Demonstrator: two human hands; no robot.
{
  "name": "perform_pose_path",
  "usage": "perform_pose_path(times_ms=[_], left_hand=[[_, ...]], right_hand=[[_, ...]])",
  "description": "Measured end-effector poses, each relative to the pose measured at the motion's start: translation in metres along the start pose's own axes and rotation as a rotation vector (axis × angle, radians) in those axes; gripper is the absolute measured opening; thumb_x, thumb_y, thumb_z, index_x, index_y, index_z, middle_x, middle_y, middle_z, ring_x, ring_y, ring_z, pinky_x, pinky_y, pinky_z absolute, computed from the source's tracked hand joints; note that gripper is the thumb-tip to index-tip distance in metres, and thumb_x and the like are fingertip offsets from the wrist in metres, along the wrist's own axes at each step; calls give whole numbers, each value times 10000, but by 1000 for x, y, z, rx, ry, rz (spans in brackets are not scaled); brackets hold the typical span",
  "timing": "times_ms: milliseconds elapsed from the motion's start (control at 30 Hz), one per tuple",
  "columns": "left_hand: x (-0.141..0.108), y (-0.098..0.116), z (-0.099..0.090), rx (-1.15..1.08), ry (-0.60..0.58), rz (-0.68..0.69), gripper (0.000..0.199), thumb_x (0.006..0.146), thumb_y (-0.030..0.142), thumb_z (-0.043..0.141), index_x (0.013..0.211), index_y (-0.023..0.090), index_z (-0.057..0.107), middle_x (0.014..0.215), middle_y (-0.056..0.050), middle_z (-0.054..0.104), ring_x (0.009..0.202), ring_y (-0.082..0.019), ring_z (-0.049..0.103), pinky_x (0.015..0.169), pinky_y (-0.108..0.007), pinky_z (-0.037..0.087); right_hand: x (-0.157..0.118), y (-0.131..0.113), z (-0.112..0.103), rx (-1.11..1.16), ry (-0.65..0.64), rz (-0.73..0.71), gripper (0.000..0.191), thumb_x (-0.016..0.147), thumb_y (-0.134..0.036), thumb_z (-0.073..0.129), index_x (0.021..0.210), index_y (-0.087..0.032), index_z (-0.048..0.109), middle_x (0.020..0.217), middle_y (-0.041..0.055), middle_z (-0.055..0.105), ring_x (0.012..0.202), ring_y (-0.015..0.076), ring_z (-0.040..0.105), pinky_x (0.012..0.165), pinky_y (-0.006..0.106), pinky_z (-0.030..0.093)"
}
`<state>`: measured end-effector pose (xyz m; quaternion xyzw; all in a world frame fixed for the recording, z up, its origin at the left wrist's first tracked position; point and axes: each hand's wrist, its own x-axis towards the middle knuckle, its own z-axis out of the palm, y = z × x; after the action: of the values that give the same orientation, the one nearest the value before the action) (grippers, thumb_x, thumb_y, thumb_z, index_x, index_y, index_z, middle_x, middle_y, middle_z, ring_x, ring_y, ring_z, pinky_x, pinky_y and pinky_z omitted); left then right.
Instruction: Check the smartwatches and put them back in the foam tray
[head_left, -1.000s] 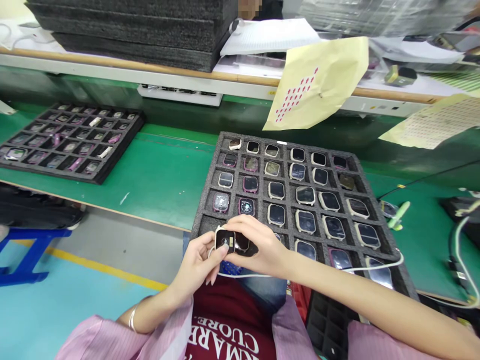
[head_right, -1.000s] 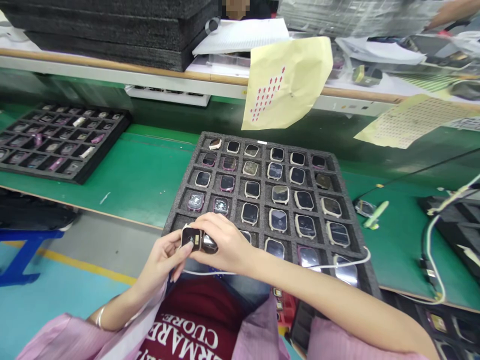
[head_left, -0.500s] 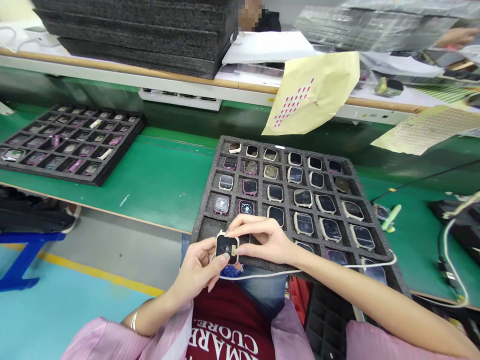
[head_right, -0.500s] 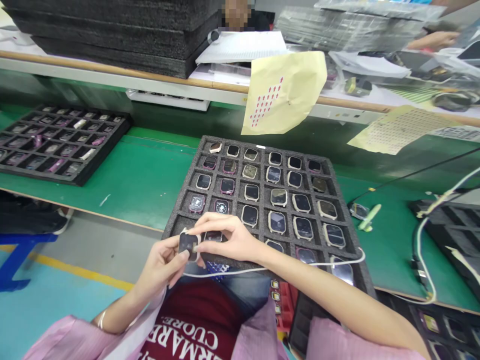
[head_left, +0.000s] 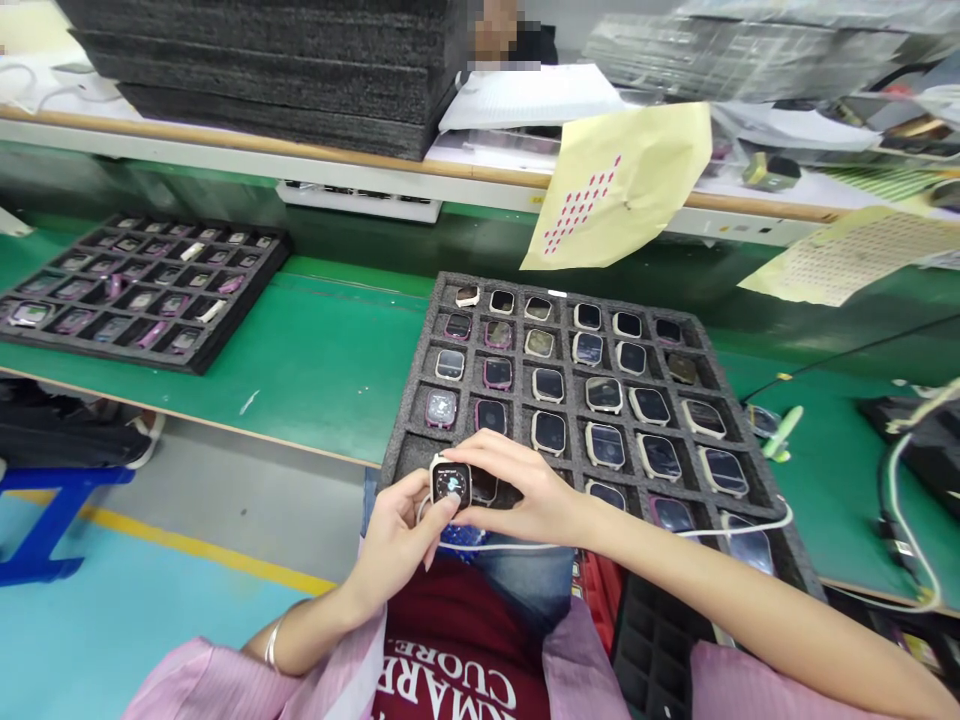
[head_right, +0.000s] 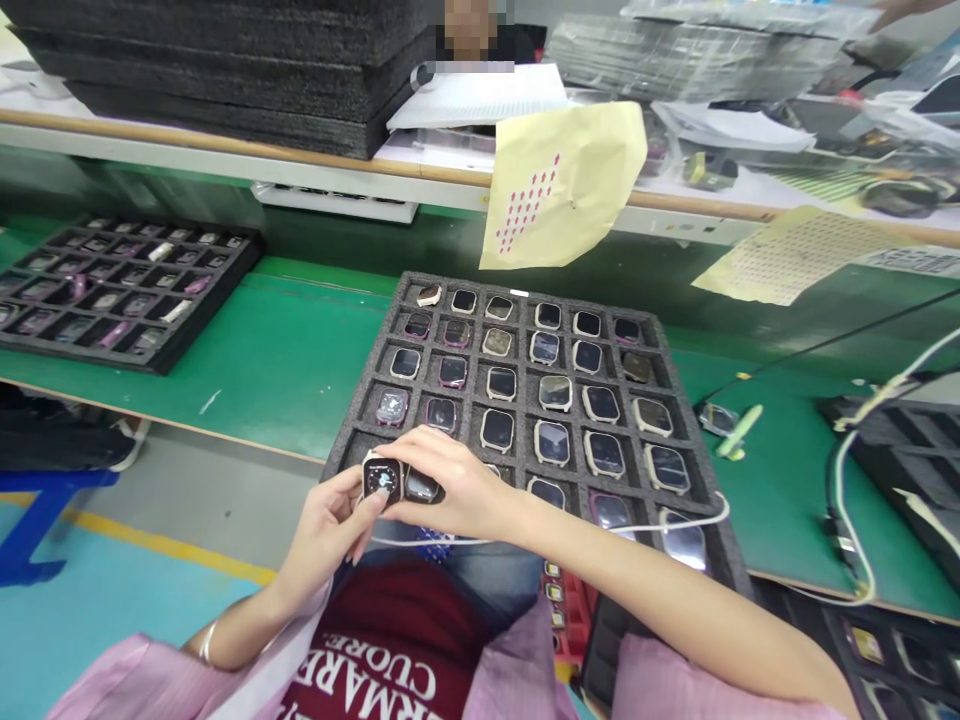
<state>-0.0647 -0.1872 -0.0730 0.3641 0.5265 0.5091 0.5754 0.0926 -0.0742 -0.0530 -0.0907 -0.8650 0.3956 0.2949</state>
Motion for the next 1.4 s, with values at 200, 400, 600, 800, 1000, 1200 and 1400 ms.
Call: perform_pose_path(times_ms=[200, 400, 600, 800, 1000, 1200, 1400], left_hand=[[-1, 0, -6, -89, -86, -12, 277, 887, 402, 591, 799, 141, 561, 521, 68, 443, 325, -12, 333, 342, -155, 212], [0, -1, -5, -77, -69, 15, 251, 868, 388, 619, 843, 141, 576, 542, 58, 475, 353, -35, 413, 353, -155, 263], [5, 1, 2, -4, -34, 81, 267, 862, 401, 618, 916, 141, 588, 545, 61, 475, 391, -53, 422, 396, -170, 332], [6, -6, 9, 38, -25, 116, 294, 856, 433, 612, 842, 140, 590, 578, 50, 499, 380, -49, 413, 383, -174, 336], [7, -10, 15, 85, -11, 136, 305, 852, 446, 600, 849, 141, 593, 624, 34, 541, 374, -49, 437, 375, -173, 352], [17, -11, 23, 52, 52, 140, 327, 818, 457, 611, 843, 132, 595, 569, 27, 530, 358, -59, 407, 352, -178, 320], [33, -22, 23, 84, 27, 58, 374, 724, 469, 700, 893, 137, 669, 589, -8, 610, 403, -100, 455, 371, -210, 325]], right_hand=[[2, -5, -3, 114, -36, 90, 571, 757, -290, 797, 1260, -150, 564, 1062, 116, 651, 960, 211, 631, 861, 362, 528], [0, -8, 0, 13, -18, 22, 484, 837, -242, 717, 1279, -157, 541, 1100, 135, 629, 1011, 223, 602, 876, 387, 526], [2, -10, -8, 15, -50, 8, 351, 894, -182, 628, 1240, -145, 583, 1054, 131, 626, 976, 204, 597, 842, 366, 528], [0, -7, -8, 88, 31, 156, 250, 910, -310, 616, 1087, -138, 661, 911, 87, 667, 806, 174, 621, 736, 321, 529], [-4, -10, 3, 151, 149, 319, 244, 897, -372, 619, 939, -148, 706, 831, 64, 665, 750, 165, 631, 672, 268, 527], [-3, -4, -1, 159, 226, 407, 252, 810, -423, 704, 893, -190, 749, 830, 65, 719, 740, 197, 693, 690, 256, 585], [-15, 11, -7, -8, 285, 489, 268, 707, -477, 765, 826, -237, 780, 854, 67, 748, 882, 297, 710, 734, 292, 620]])
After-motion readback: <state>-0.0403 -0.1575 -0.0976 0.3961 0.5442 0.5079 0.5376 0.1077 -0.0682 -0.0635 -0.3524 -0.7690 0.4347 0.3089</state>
